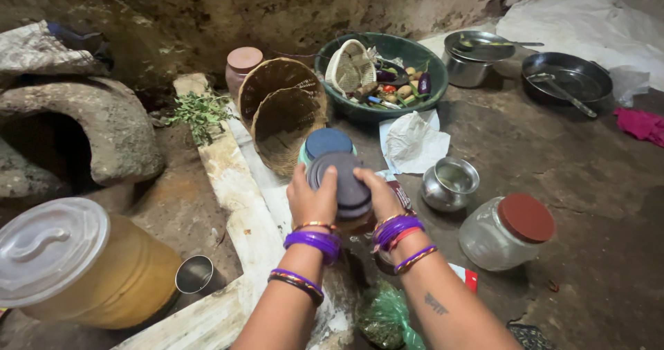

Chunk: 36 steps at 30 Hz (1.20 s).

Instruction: The person opens several plastic jars and containers on the floor, checks and pours their contents between containers, then screws the lids back on securely and sets each closed container aside.

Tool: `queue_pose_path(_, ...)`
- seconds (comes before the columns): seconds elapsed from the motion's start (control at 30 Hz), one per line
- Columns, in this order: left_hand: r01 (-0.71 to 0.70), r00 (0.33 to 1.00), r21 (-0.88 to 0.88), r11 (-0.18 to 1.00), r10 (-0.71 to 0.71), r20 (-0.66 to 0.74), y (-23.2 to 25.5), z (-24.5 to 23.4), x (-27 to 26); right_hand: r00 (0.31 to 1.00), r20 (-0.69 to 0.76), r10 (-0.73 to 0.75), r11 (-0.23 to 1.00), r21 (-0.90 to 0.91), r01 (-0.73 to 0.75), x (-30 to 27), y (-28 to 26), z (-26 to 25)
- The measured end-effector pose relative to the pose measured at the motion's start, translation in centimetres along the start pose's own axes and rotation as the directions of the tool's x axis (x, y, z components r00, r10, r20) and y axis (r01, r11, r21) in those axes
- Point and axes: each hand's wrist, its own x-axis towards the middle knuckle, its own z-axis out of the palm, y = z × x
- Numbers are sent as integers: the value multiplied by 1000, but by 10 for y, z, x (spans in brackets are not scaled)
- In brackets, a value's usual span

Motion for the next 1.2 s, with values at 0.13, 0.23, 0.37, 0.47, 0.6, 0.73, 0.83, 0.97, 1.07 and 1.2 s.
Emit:
queue_pose_path(0.13,-139,986,-82,987,130,-102,56,-22,14,982,156,-105,993,-31,111,-24,-51,37)
queue_pose_path(0.23,-232,966,-64,971,222,-133,85,-53,18,961,221,-168,986,39,163,-47,-68,66)
queue_pose_path(0.37,-367,915,-33,930,355,-192,109,-93,35,879,345,-329,944,109,311,-62,-77,110)
queue_pose_path(0.47,-415,886,-15,910,400,-236,108,-134,59,941,285,-182,973,-87,215,-68,-69,142)
queue_pose_path(0.6,-420,894,-187,888,369,-255,83,-181,84,852,499,-161,986,123,114,-59,-40,187)
queue_pose_path(0.73,-296,934,-162,941,250,-256,46,-211,96,875,480,-64,997,-6,76,-44,-5,206)
queue_pose_path(0.83,-268,928,-84,960,234,-290,24,-218,105,857,516,-8,999,-24,25,-30,16,212)
queue_pose_path(0.97,-199,941,-60,978,174,-289,4,-219,110,852,524,14,1000,-30,2,-17,37,214)
queue_pose_path(1.07,-175,929,73,982,189,-318,-4,-219,115,835,551,17,1000,-6,-16,-7,47,215)
queue_pose_path(1.2,-140,936,72,988,155,-315,-12,-223,123,837,547,26,999,-31,-10,12,60,221)
